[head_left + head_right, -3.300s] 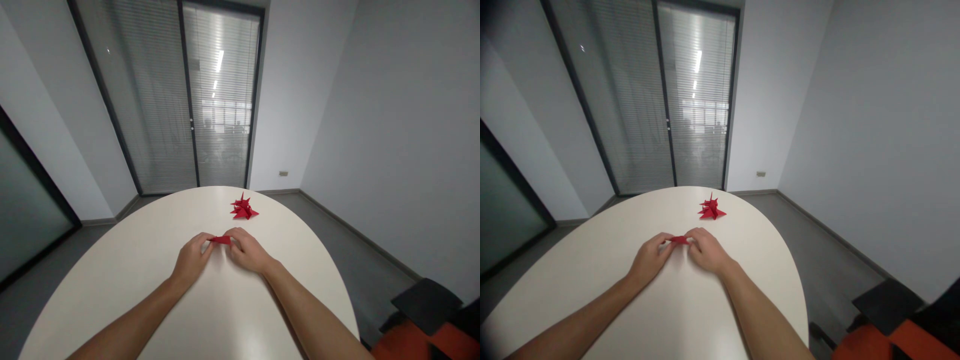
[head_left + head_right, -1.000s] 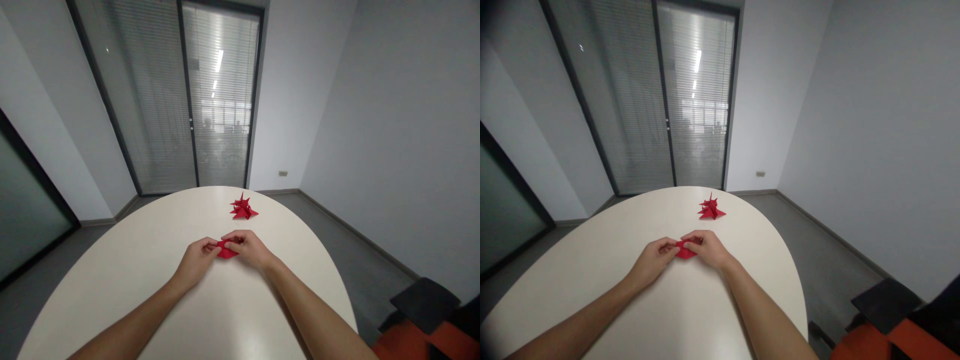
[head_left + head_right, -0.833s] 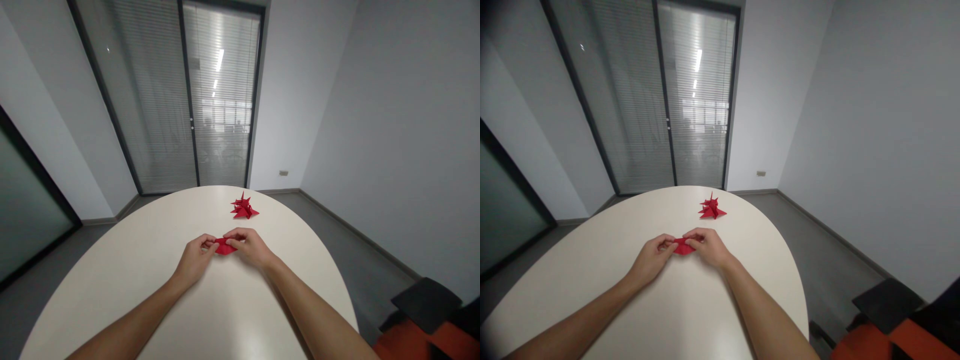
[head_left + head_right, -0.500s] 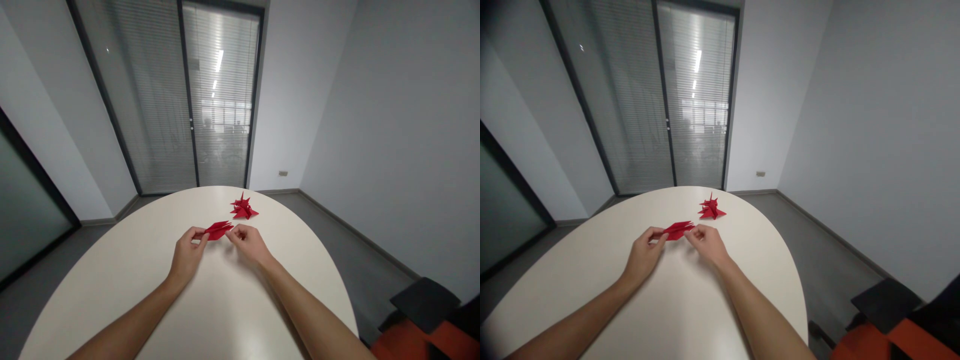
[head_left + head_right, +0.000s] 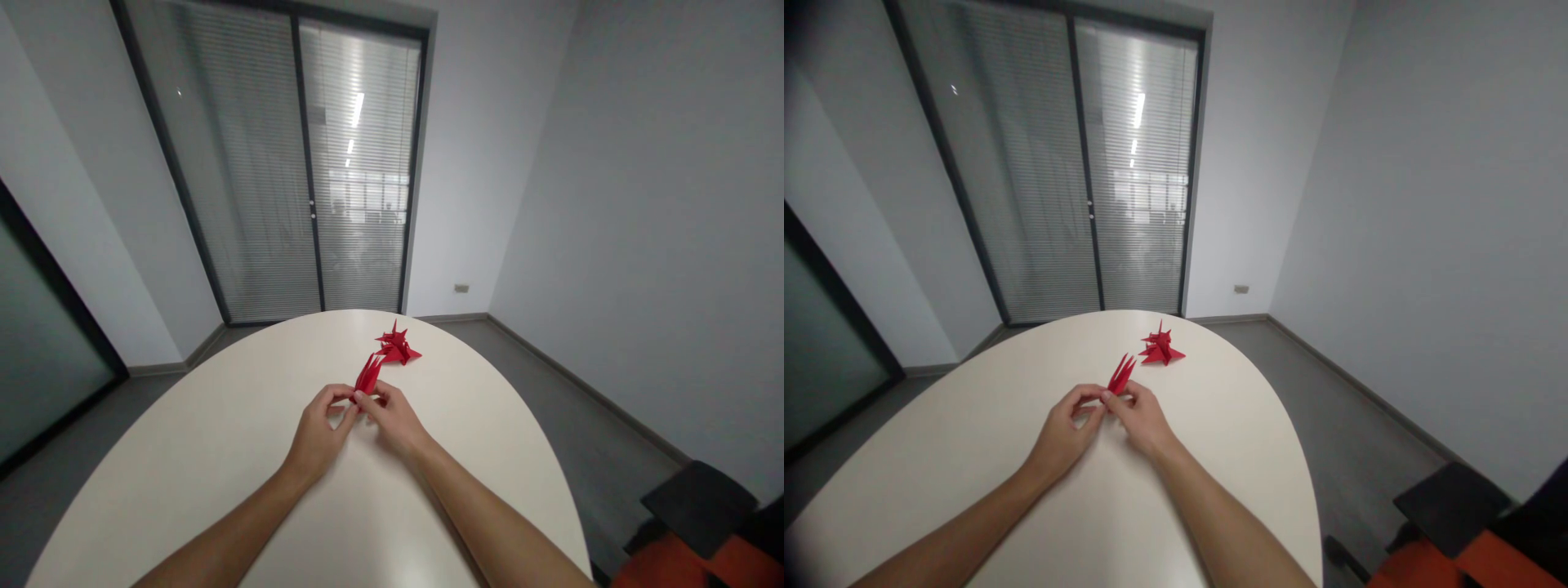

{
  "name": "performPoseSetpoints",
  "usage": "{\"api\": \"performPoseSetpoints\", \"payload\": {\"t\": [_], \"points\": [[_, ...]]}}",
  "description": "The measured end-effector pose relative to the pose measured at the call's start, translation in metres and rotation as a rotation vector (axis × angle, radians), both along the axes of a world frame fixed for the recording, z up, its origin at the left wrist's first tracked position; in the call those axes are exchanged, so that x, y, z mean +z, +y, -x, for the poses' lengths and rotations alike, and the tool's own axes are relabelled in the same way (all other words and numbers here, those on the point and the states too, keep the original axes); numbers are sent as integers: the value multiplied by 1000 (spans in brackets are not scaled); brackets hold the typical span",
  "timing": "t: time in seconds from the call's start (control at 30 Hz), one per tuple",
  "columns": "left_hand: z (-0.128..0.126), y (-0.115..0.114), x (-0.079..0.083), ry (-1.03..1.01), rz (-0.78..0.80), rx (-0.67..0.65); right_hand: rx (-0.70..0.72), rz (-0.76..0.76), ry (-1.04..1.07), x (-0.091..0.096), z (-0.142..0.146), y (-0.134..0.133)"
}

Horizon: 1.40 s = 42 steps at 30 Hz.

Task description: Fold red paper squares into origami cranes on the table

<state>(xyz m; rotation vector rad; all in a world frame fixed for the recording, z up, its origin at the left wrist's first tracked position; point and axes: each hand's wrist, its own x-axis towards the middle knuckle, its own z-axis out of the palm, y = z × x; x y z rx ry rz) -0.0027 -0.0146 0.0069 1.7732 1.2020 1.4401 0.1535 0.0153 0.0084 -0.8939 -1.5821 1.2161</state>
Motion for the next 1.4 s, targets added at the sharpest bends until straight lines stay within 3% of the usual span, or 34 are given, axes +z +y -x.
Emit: {"api": "performPoseSetpoints", "payload": {"t": [0.27,0.63,1.0,1.4], "points": [[1,3,3,-193,158,-82,14,-26,11,-1,-3,2],[1,7,-4,-324,214,-134,22,-114,-19,-2,-10,6],[5,11,-9,-196,195,-35,-64,-110,54,-5,-13,7],[4,11,-5,-290,239,0,5,-71,11,-2,-17,10]]}}
